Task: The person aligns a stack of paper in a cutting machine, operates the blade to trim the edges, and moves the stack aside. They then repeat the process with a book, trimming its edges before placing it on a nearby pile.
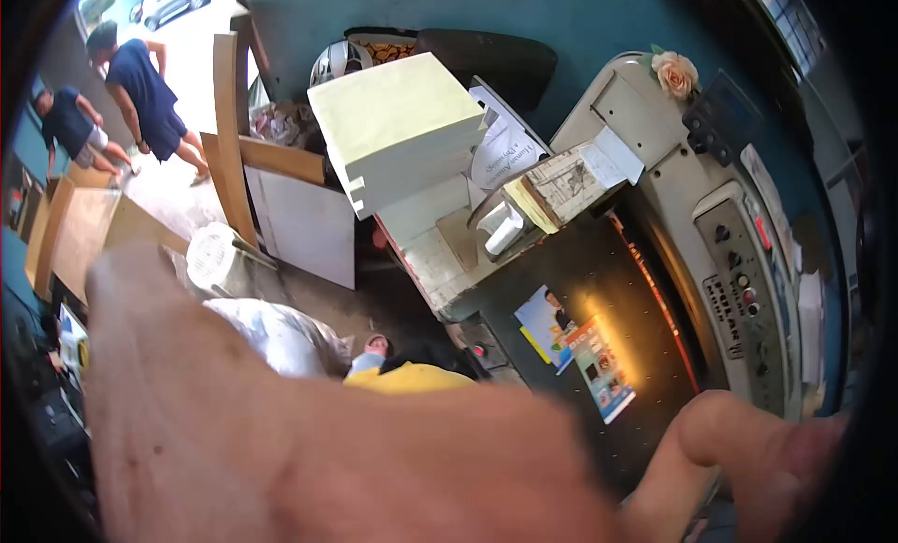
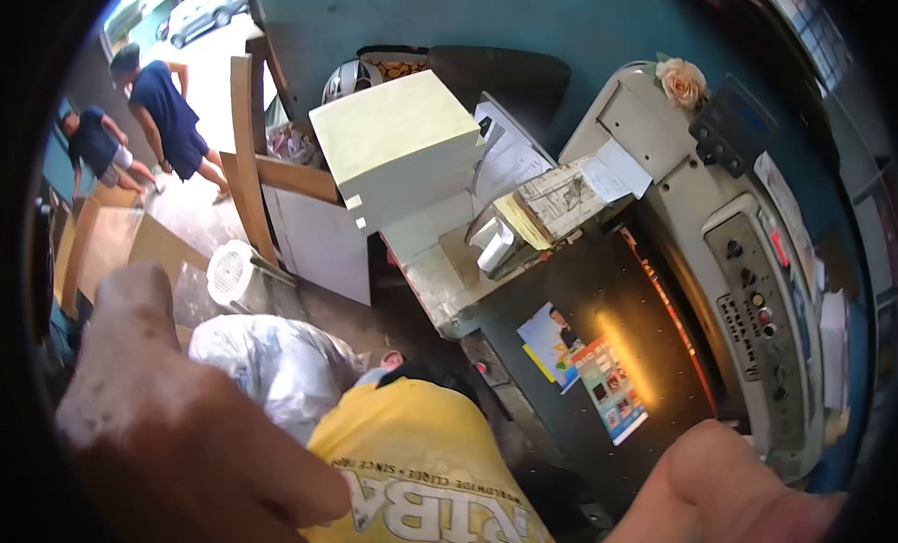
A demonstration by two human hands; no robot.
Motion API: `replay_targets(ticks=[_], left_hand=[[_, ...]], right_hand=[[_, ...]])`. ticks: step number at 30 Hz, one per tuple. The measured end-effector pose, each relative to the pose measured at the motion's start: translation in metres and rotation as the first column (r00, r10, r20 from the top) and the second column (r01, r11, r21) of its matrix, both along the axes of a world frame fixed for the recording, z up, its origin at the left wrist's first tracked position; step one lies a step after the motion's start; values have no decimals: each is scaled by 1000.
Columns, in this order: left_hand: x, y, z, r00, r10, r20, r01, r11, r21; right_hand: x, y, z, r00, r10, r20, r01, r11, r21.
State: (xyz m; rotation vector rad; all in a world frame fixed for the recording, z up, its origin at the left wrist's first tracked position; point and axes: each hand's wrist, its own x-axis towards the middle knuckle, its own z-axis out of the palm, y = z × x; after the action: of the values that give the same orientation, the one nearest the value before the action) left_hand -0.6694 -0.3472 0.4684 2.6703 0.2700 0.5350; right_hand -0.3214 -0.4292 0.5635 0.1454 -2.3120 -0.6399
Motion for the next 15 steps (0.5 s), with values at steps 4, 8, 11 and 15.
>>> replay_targets(ticks=[4,8,11,15], left_hand=[[-1,8,0,1000,-4,-23,4,1000,3],[-6,16,-2,1000,12,-27,-12,1000,-2],[-17,19,-7,999,28,-32,-29,999,-22],[-50,21,-17,995,97,37,-91,987,-131]], right_hand=[[4,8,-1,1000,-20,2,20,1000,-10],[-1,19,-1,999,-47,9,48,998,-27],[-7,26,-4,998,-58,21,58,997,-42],[-17,46,1,998,-33,46,38,992,-121]])
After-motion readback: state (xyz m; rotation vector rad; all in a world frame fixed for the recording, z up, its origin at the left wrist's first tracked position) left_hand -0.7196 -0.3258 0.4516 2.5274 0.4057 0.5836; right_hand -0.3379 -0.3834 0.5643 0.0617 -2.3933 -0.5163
